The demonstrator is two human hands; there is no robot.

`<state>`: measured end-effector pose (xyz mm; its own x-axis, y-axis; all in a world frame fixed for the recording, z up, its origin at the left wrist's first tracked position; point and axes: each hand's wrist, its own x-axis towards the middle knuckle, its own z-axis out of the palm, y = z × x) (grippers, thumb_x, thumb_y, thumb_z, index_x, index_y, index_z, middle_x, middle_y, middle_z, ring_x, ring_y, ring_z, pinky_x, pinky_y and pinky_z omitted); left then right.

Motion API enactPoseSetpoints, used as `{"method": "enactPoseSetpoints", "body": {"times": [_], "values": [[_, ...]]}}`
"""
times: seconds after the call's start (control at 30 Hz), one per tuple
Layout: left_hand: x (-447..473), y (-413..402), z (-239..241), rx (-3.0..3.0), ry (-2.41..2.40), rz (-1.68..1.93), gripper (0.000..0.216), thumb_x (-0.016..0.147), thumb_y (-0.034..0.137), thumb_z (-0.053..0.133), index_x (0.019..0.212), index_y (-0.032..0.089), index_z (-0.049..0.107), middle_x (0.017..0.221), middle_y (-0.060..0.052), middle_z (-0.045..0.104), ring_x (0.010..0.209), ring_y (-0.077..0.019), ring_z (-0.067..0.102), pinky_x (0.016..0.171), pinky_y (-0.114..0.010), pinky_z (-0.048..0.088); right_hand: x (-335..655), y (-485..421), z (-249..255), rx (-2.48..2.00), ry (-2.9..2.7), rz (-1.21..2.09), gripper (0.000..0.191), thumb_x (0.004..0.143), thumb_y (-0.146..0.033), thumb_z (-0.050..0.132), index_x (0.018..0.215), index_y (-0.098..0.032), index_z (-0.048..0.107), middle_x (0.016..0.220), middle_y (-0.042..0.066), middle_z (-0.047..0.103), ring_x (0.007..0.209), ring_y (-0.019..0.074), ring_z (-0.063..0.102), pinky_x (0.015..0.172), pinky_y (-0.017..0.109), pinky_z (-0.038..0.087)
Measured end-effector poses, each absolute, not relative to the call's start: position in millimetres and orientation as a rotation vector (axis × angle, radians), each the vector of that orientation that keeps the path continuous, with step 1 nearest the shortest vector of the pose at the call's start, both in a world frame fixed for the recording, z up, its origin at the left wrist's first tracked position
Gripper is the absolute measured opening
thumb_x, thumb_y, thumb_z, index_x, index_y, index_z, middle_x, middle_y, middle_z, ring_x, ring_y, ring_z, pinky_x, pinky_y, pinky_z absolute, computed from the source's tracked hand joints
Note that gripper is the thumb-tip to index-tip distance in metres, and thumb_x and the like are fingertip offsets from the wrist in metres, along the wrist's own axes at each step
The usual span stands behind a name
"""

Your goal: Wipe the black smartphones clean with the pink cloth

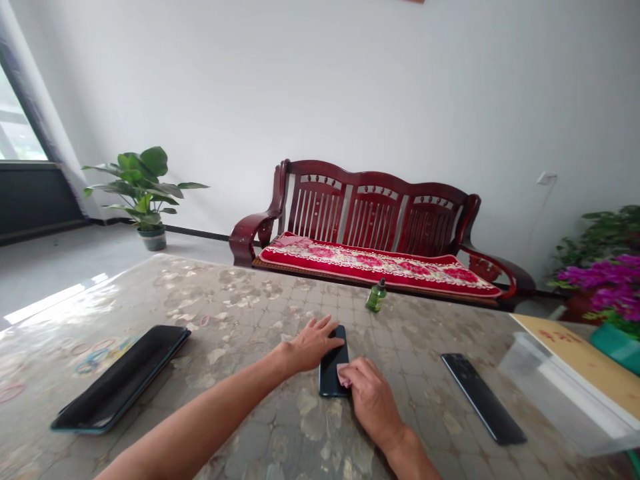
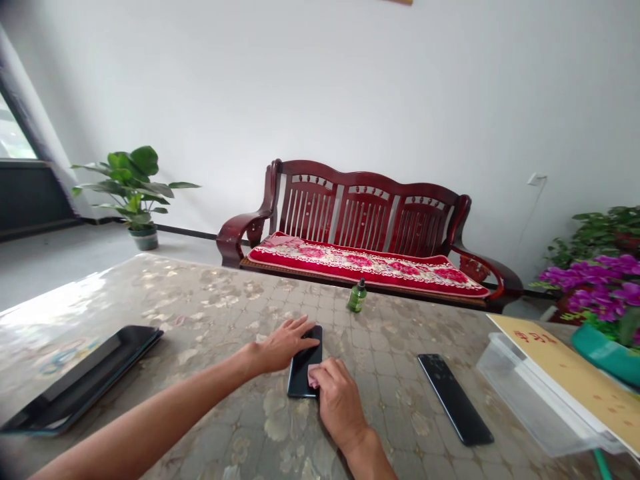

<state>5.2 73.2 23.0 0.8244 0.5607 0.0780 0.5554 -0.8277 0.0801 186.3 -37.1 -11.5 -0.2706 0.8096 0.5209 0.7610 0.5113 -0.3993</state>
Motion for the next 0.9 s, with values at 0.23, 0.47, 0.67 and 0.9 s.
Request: {"method": "enactPoseSetpoints", "body": {"times": [0.23, 0.47, 0.67, 0.9], "values": [[11, 90, 24, 2.942, 0.788, 0.025, 0.073, 0.072, 0.01, 0.066, 0.138, 0.036, 0.046, 0.146, -0.009, 0.042, 0.126, -0.0336, 0.047, 0.1, -0.048, 0.041, 189, -35, -11, -1.271, -2.088, 0.094, 0.027, 0.092, -0.005, 0.045, 0.088, -0.022, 0.065, 0.087, 0.002, 0.063, 0.083, 0.0158, 0.057, 0.075, 0.027, 0.047], [10, 80, 37, 2.938, 1.007, -0.049, 0.067, 0.067, 0.019, 0.068, 0.131, 0.029, 0.053, 0.127, -0.015, 0.054, 0.109, -0.0389, 0.054, 0.087, -0.051, 0.048, 191, -30, -11, -1.276, -2.039, 0.05, 0.028, 0.091, -0.005, 0.045, 0.09, -0.022, 0.067, 0.088, 0.003, 0.064, 0.084, 0.016, 0.058, 0.076, 0.027, 0.047], [-1, 59, 37, 2.727, 1.364, -0.072, 0.066, 0.06, 0.025, 0.069, 0.125, 0.027, 0.055, 0.121, -0.015, 0.054, 0.111, -0.0398, 0.053, 0.085, -0.05, 0.049, 203, -29, -14, -1.349, -1.936, -0.018, 0.035, 0.089, -0.004, 0.04, 0.097, -0.023, 0.069, 0.087, 0.004, 0.064, 0.085, 0.0162, 0.059, 0.079, 0.027, 0.047], [-23, 31, 23, 2.484, 1.399, 0.15, 0.055, 0.066, 0.038, 0.068, 0.118, 0.025, 0.055, 0.118, -0.009, 0.053, 0.097, -0.0291, 0.063, 0.082, -0.039, 0.052, 210, -29, -16, -1.444, -1.905, -0.051, 0.037, 0.088, -0.004, 0.04, 0.099, -0.024, 0.069, 0.087, 0.004, 0.063, 0.085, 0.0174, 0.059, 0.079, 0.027, 0.047]]}}
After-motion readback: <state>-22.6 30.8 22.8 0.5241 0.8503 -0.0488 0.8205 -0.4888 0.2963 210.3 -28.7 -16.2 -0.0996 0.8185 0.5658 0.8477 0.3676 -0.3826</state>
